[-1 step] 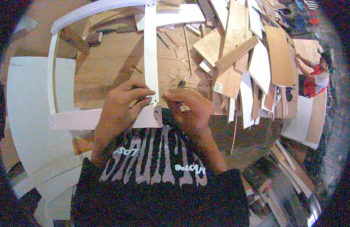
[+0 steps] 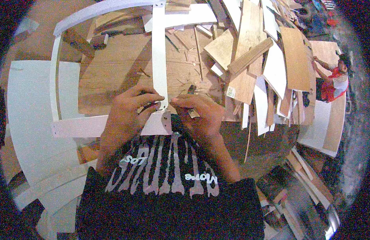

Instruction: The person assembles a wooden frame by positioning wooden pieces and hammering nails into the joints.

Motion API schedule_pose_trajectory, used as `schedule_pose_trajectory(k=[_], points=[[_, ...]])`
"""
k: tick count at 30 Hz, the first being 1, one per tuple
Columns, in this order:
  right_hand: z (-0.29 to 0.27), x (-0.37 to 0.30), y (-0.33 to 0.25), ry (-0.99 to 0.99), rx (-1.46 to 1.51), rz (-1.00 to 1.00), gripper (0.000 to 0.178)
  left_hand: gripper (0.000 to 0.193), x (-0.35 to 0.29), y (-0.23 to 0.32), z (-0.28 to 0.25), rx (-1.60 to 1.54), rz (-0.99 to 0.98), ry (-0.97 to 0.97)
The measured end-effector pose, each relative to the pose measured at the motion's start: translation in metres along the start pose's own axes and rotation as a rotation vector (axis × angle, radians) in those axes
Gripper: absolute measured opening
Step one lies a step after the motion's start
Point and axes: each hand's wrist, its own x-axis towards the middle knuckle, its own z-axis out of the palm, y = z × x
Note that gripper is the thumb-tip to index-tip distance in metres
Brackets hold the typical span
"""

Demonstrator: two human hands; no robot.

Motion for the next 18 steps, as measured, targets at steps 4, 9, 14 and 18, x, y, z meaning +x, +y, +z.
schedule_pose_trajectory(k=[4,9,14,18], points=[[-0.001,0.004,-0.006,-0.029,0.091,0.015,0.019,0.018,0.005,0.002,0.001,0.025,-0.007,-0.082],[-0.006,0.005,0.008,-0.032,0.141,0.097,0.018,0.020,0.013,0.002,0.002,0.034,-0.013,-0.108],[-0.013,0.003,0.024,0.141,0.345,0.377,0.019,0.021,0.008,0.008,-0.003,0.112,-0.088,-0.055],[-0.016,0.005,0.026,0.091,0.398,0.354,0.020,0.025,0.012,0.010,-0.002,0.172,-0.068,-0.067]])
